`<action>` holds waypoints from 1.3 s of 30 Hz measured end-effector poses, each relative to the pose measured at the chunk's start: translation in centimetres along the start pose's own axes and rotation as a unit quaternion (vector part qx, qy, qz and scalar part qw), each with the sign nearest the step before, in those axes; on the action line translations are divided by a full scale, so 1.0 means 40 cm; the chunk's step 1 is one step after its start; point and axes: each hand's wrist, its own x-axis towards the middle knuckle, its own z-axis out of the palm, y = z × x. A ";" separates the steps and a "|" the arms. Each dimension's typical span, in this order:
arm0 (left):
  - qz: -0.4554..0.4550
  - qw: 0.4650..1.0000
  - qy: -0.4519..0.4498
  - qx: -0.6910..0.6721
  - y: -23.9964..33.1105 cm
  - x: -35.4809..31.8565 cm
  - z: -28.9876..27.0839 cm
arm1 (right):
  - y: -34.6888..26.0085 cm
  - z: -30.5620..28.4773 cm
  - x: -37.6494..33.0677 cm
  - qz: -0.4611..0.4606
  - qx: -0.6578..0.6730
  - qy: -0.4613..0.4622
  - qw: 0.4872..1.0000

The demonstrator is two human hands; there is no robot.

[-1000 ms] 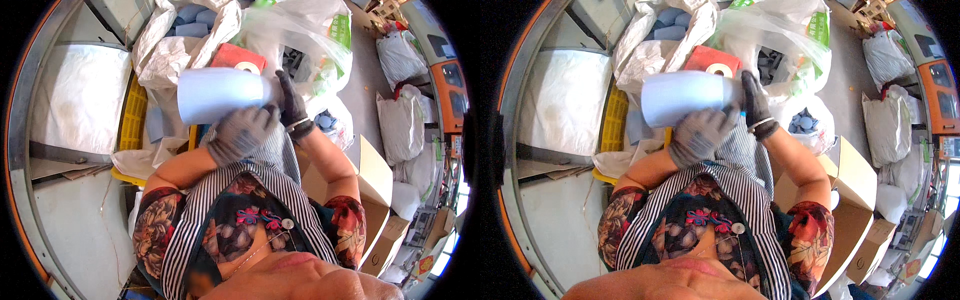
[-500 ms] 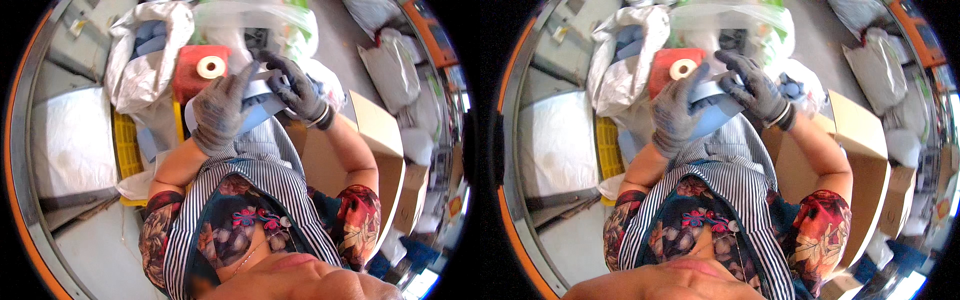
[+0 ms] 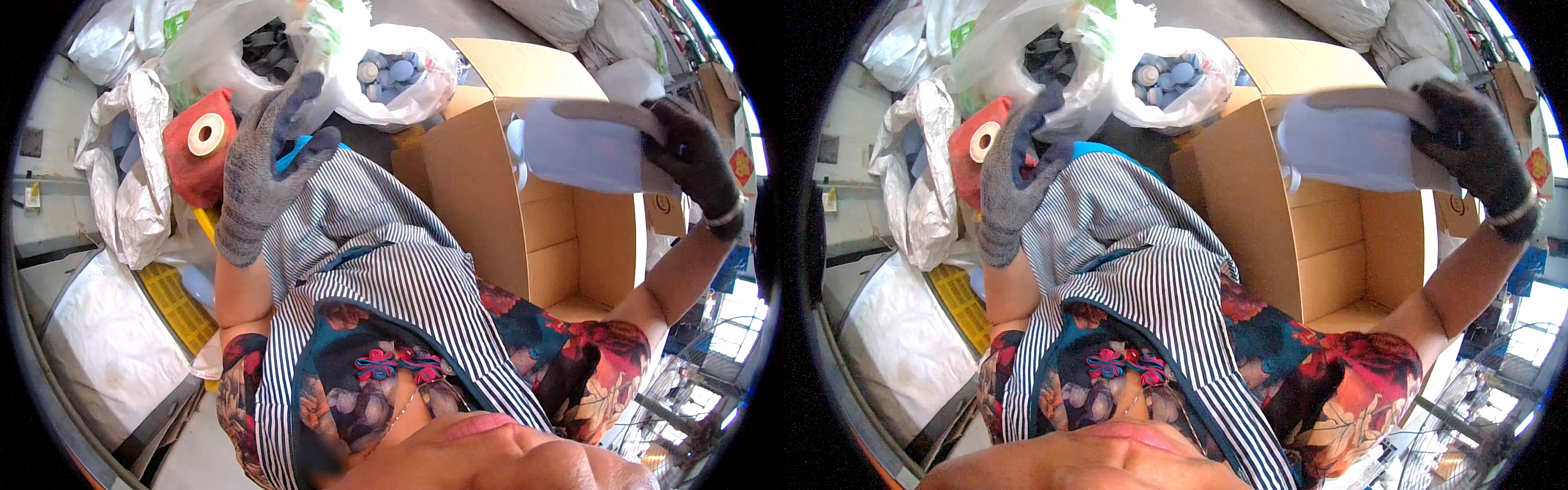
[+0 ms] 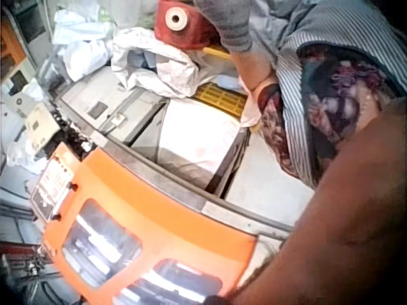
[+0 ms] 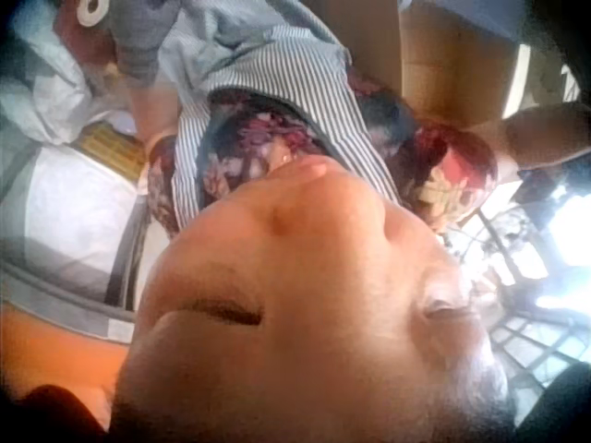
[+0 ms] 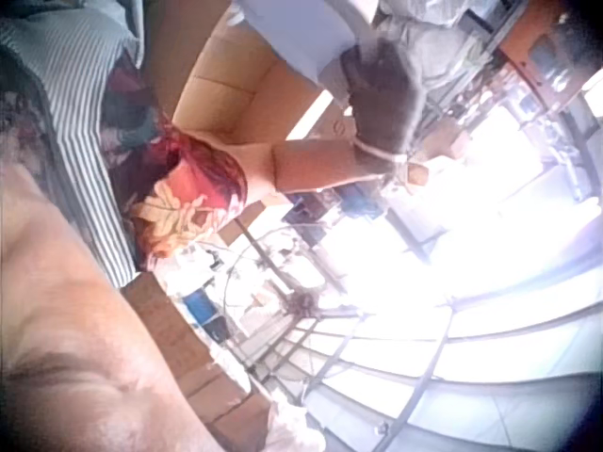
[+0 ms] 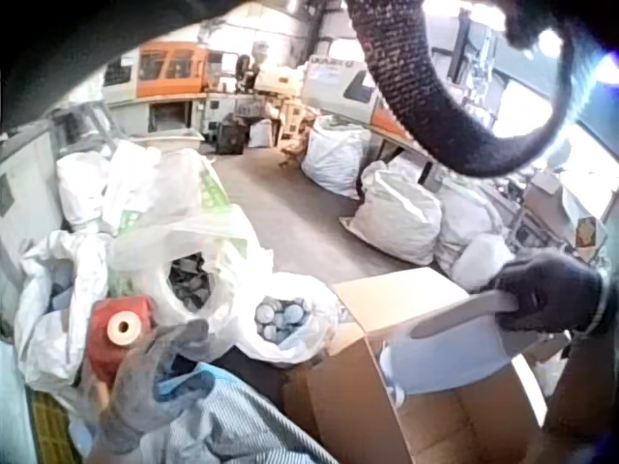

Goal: The person assembles plastic pitchers by placing lids and caps onto the blue pitcher bodies and then places the assembled pitchers into a cardboard box.

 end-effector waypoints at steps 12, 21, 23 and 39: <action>-0.100 0.974 0.096 0.178 -0.195 -0.172 -0.105 | 0.379 0.863 0.171 -0.249 -0.211 0.030 0.945; -0.394 0.792 0.375 0.276 -0.513 -0.732 -0.473 | 0.236 0.703 0.187 0.005 -0.226 -0.169 0.959; -0.464 0.727 0.428 0.271 -0.602 -0.982 -0.519 | 0.265 0.626 0.208 -0.001 -0.404 -0.223 0.887; -0.776 0.523 0.255 0.244 -0.731 -1.240 -0.384 | -0.687 0.434 0.583 -0.410 -0.185 0.134 0.883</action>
